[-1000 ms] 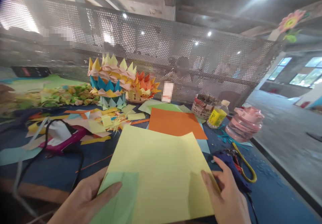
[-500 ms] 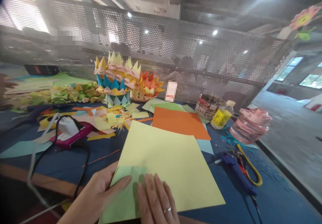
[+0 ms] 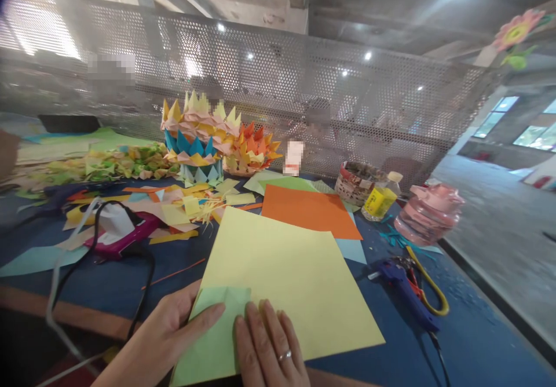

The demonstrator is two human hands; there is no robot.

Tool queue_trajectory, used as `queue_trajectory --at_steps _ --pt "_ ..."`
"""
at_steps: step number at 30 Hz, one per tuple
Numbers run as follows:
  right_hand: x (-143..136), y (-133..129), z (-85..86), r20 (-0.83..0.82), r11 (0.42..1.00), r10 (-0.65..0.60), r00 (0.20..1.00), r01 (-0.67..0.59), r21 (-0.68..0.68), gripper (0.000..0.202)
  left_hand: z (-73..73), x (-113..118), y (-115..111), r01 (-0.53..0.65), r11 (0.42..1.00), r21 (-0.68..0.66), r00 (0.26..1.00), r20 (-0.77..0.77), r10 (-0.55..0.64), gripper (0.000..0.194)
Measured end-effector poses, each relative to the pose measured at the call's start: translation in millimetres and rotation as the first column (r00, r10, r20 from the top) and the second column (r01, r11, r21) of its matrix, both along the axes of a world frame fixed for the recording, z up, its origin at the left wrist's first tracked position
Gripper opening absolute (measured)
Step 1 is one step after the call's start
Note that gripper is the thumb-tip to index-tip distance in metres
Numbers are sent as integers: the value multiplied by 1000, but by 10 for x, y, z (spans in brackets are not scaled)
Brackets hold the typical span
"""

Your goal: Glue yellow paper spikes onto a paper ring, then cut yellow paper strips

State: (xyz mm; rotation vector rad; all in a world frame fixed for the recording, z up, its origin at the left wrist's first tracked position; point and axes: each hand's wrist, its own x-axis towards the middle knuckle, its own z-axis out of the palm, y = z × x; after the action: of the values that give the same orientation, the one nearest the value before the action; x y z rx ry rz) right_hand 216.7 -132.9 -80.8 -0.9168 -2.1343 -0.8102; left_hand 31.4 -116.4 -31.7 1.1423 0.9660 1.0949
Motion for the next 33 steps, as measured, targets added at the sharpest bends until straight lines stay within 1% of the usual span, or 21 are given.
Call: queue_trajectory --at_steps 4,8,12,14,17,20,23,25,26,30,33 --pt "-4 -19 17 -23 1000 -9 1000 9 18 35 -13 10 -15 -10 1000 -21 1000 -7 9 42" --pt "-102 -14 -19 -75 997 -35 997 40 68 36 -28 21 -28 14 1000 -28 1000 5 -14 41" --pt "-190 12 -38 -168 994 19 986 0 109 40 -7 20 -27 20 1000 -1 1000 7 -20 38" --pt "-165 13 6 -155 997 22 988 -10 76 39 15 2 -18 7 1000 18 1000 -11 -7 37" --pt "-69 3 115 -114 1000 11 993 -11 -1 35 52 -50 4 -14 1000 28 999 -48 16 39" --pt "-33 7 179 -130 999 37 991 -41 -26 36 87 -101 28 10 998 55 996 -93 -5 36" --pt "-128 38 146 -253 995 78 964 -61 74 28 90 -117 45 25 998 57 995 -95 -19 33" --pt "-218 66 99 -331 987 110 937 -62 151 28 65 -112 52 9 1000 20 999 -39 -8 33" --pt "-254 79 78 -344 983 120 931 -63 172 30 49 -109 55 15 1000 -4 1000 -3 -15 34" --pt "-288 117 35 -261 978 134 956 -86 188 31 -1 -113 72 101 993 -58 991 89 -96 39" --pt "-244 143 14 -167 979 130 977 -100 180 31 -1 -131 81 122 987 -106 985 135 -107 45"
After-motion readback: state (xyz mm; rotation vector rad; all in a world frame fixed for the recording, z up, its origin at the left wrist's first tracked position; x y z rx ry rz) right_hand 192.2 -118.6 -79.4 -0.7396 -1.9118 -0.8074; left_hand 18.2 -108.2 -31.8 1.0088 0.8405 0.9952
